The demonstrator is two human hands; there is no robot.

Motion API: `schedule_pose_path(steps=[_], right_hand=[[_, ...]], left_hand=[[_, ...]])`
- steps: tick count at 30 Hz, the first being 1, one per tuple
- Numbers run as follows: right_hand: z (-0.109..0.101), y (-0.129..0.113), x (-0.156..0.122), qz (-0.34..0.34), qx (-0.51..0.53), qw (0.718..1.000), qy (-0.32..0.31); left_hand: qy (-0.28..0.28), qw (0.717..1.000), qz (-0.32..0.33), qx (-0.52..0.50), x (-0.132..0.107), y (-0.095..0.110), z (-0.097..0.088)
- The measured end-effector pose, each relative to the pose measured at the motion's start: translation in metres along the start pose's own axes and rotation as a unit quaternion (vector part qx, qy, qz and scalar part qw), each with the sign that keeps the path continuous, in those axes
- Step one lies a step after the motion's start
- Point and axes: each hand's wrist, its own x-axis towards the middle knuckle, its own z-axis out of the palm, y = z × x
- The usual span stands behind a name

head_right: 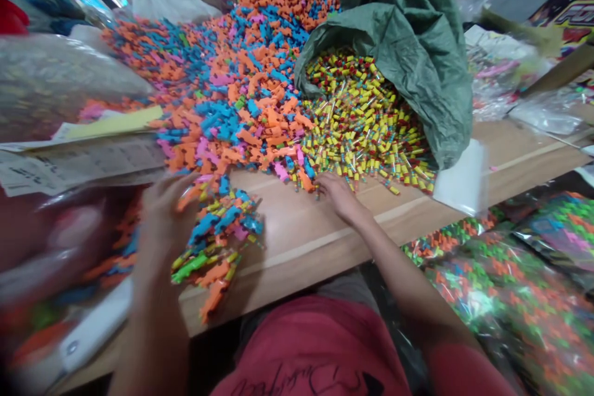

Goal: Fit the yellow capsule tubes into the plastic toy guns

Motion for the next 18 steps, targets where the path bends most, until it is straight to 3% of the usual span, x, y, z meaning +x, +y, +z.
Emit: schedule_pose_path(steps=[4, 6, 8, 10, 14, 18], right_hand=[[0.016, 0.005, -0.004, -0.017, -0.032, 0.999, -0.035], [0.021, 0.002, -0.011, -0.031, -0.038, 0.998, -0.046], [0.021, -0.002, -0.020, -0.038, -0.057, 0.995, -0.066], [0.020, -0.005, -0.027, -0.031, -0.089, 0.992, -0.083], [0.018, -0.011, -0.032, 0.000, -0.117, 0.990, -0.079], [0.026, -0.019, -0.031, 0.024, -0.028, 0.999, -0.026]], left_hand=[[-0.125, 0.981, 0.079, -0.125, 0.030, 0.033, 0.088], [-0.162, 0.975, 0.096, -0.120, 0.043, 0.042, 0.131], [-0.193, 0.972, 0.099, -0.094, 0.052, 0.045, 0.158], [-0.209, 0.970, 0.098, -0.072, 0.054, 0.044, 0.170], [-0.187, 0.977, 0.091, -0.056, 0.042, 0.041, 0.170], [-0.195, 0.977, 0.063, -0.061, 0.023, 0.044, 0.167]])
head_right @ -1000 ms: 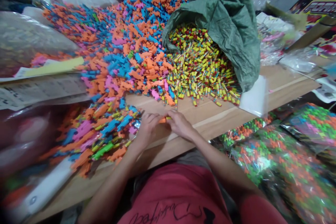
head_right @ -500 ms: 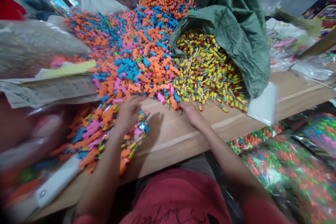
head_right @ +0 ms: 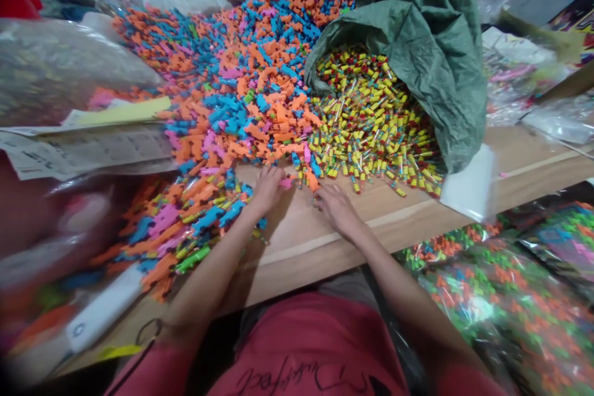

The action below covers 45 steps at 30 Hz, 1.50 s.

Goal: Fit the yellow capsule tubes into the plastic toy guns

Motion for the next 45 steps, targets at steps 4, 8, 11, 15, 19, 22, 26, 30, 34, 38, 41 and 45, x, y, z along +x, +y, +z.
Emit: schedule_pose_path(steps=[4, 8, 11, 15, 19, 22, 26, 30, 34, 38, 41, 45], right_hand=[[0.012, -0.007, -0.002, 0.057, 0.146, 0.987, 0.041], [0.015, -0.005, -0.011, 0.098, 0.189, 0.975, 0.056], [0.009, -0.002, -0.020, 0.085, 0.095, 0.991, 0.039], [0.005, -0.004, -0.022, 0.026, -0.034, 0.999, -0.008], [0.010, -0.010, -0.015, 0.043, -0.047, 0.997, -0.035], [0.011, -0.016, -0.012, 0.063, 0.070, 0.996, 0.004], [0.007, -0.032, -0.015, 0.098, 0.254, 0.962, -0.001], [0.002, -0.045, -0.016, 0.124, 0.308, 0.943, -0.020], [0.000, -0.050, -0.015, 0.141, 0.340, 0.929, -0.022], [-0.001, -0.052, -0.016, 0.146, 0.347, 0.926, -0.028], [0.000, -0.053, -0.016, 0.135, 0.333, 0.933, -0.011], [0.000, -0.055, -0.015, 0.100, 0.308, 0.946, 0.022]], left_hand=[[0.026, 0.998, -0.026, -0.043, -0.013, 0.006, -0.001], [0.051, 0.978, -0.059, -0.196, -0.027, 0.016, -0.007], [0.062, 0.933, -0.108, -0.337, -0.040, 0.028, -0.008], [0.054, 0.868, -0.125, -0.477, -0.054, 0.047, -0.007], [0.038, 0.850, -0.133, -0.508, -0.063, 0.060, -0.007], [0.048, 0.862, -0.125, -0.489, -0.069, 0.062, -0.008], [0.074, 0.906, -0.084, -0.408, -0.073, 0.063, -0.009], [0.080, 0.947, -0.025, -0.311, -0.074, 0.065, -0.013], [0.082, 0.964, 0.020, -0.251, -0.076, 0.065, -0.013], [0.081, 0.975, 0.057, -0.197, -0.079, 0.063, -0.012], [0.088, 0.979, 0.081, -0.164, -0.080, 0.061, -0.013], [0.106, 0.978, 0.097, -0.153, -0.080, 0.061, -0.013]])
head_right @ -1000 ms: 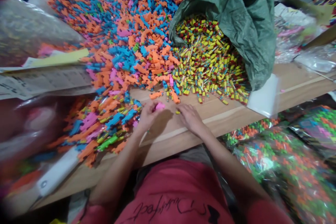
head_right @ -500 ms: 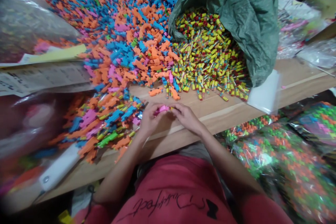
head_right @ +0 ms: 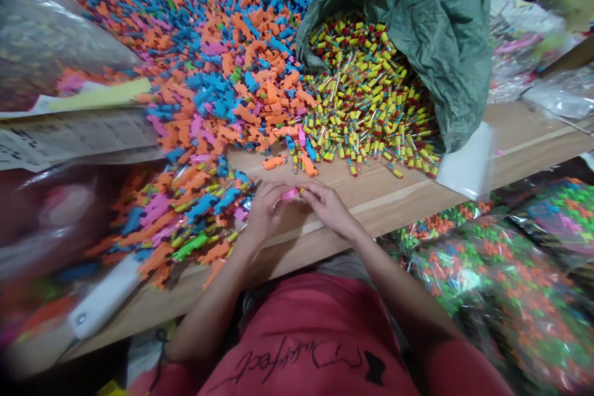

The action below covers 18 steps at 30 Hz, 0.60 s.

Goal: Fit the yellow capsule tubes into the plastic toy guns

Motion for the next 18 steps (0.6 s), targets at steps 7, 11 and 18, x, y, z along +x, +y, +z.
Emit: schedule_pose_path(steps=[7, 11, 18], right_hand=[[0.000, 0.002, -0.003, 0.077, 0.041, 0.995, -0.049], [0.000, -0.001, -0.003, 0.092, 0.065, 0.992, -0.060], [-0.008, -0.007, 0.002, 0.083, -0.008, 0.991, -0.103]], left_hand=[[-0.019, 0.999, -0.028, 0.000, 0.002, 0.004, -0.001], [-0.039, 0.998, -0.015, 0.043, 0.004, 0.006, -0.005], [-0.072, 0.993, 0.036, 0.088, 0.006, 0.011, -0.010]])
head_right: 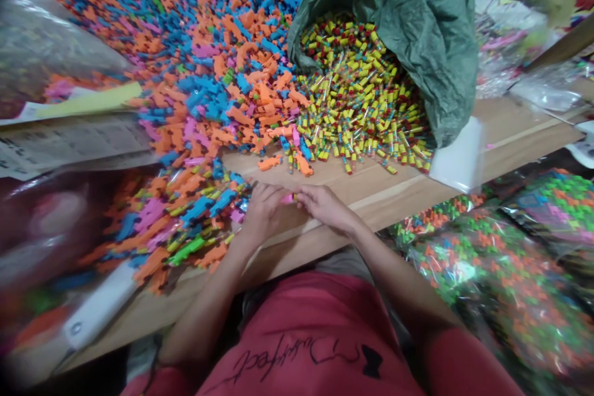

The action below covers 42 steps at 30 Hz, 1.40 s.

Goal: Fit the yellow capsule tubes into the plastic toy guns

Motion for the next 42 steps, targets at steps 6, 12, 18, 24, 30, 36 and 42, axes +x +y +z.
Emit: schedule_pose_path(steps=[6, 12, 18, 24, 30, 36, 42], right_hand=[[0.004, 0.000, 0.002, -0.040, -0.124, 0.991, 0.029], [-0.002, -0.003, 0.004, -0.031, -0.016, 0.999, -0.041], [-0.090, 0.020, -0.002, -0.104, -0.239, 0.954, 0.151], [-0.112, 0.054, 0.001, -0.116, -0.409, 0.895, 0.131], [-0.091, 0.070, 0.003, -0.157, -0.434, 0.883, 0.087], [-0.109, 0.107, 0.013, -0.177, -0.419, 0.878, 0.151], [-0.070, 0.075, 0.014, -0.152, -0.372, 0.909, 0.113]], left_hand=[[-0.005, 0.999, 0.035, 0.006, -0.005, 0.006, 0.004], [0.017, 0.998, 0.049, -0.019, -0.010, -0.013, -0.020], [0.147, 0.961, -0.161, 0.171, -0.031, -0.070, -0.132], [0.127, 0.977, -0.168, 0.037, 0.013, -0.073, -0.082], [-0.009, 0.978, -0.209, -0.005, 0.065, -0.080, 0.023], [-0.048, 0.970, -0.237, -0.008, 0.047, -0.070, 0.025], [0.103, 0.873, -0.343, -0.330, 0.025, -0.042, 0.024]])
